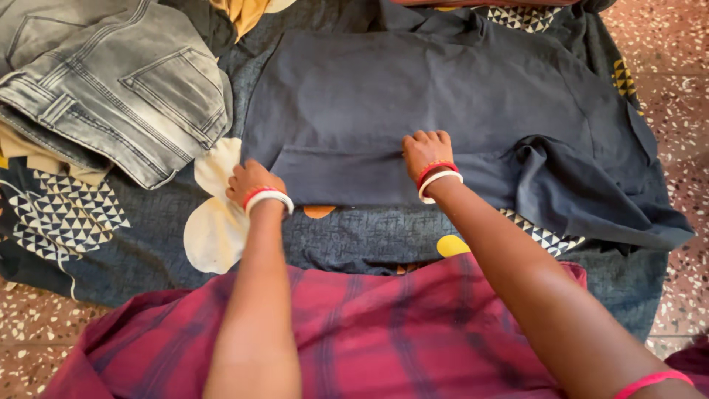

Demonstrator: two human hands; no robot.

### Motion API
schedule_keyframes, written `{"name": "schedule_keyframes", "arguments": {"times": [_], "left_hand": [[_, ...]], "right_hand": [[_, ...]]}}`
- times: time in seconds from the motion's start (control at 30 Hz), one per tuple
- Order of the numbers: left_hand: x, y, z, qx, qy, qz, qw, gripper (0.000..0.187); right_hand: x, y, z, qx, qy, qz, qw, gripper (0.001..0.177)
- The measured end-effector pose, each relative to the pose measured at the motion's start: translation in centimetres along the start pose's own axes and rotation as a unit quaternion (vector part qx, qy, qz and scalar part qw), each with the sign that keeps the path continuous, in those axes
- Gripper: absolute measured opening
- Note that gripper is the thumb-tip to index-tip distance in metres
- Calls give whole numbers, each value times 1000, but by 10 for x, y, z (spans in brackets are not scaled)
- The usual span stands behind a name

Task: The person folds a dark blue shirt on a patterned mat. They button the shirt, lay it flat, fold the sleeves inward, fold the bottom up, and then fold the shirt in half.

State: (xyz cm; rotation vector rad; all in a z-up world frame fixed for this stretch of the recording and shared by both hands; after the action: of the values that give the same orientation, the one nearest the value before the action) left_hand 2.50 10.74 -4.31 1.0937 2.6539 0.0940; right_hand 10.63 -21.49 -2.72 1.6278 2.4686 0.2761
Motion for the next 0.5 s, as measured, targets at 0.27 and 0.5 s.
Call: {"name": "schedule_keyframes", "arguments": {"times": [0.27,0.5], "left_hand": [[-84,-90,26,-76,-168,408,894,53],[-51,-99,46,-1,-122,346,930,63]], "right_hand": [[52,-39,12,-105,78,-10,991,50],[57,-78,22,-5,107,-36,994,71]]}}
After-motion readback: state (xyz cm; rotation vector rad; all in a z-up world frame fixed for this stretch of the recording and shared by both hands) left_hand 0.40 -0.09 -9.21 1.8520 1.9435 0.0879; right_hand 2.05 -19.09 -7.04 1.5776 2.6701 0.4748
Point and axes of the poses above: each hand's wrist, its own y-axis towards the middle knuckle, its own z-axis out of the palm, x = y × z, the point moved 1 cm from there along y, towards the middle knuckle, and after that the axes turned 10 degrees about -x, right-handed, at the moved point
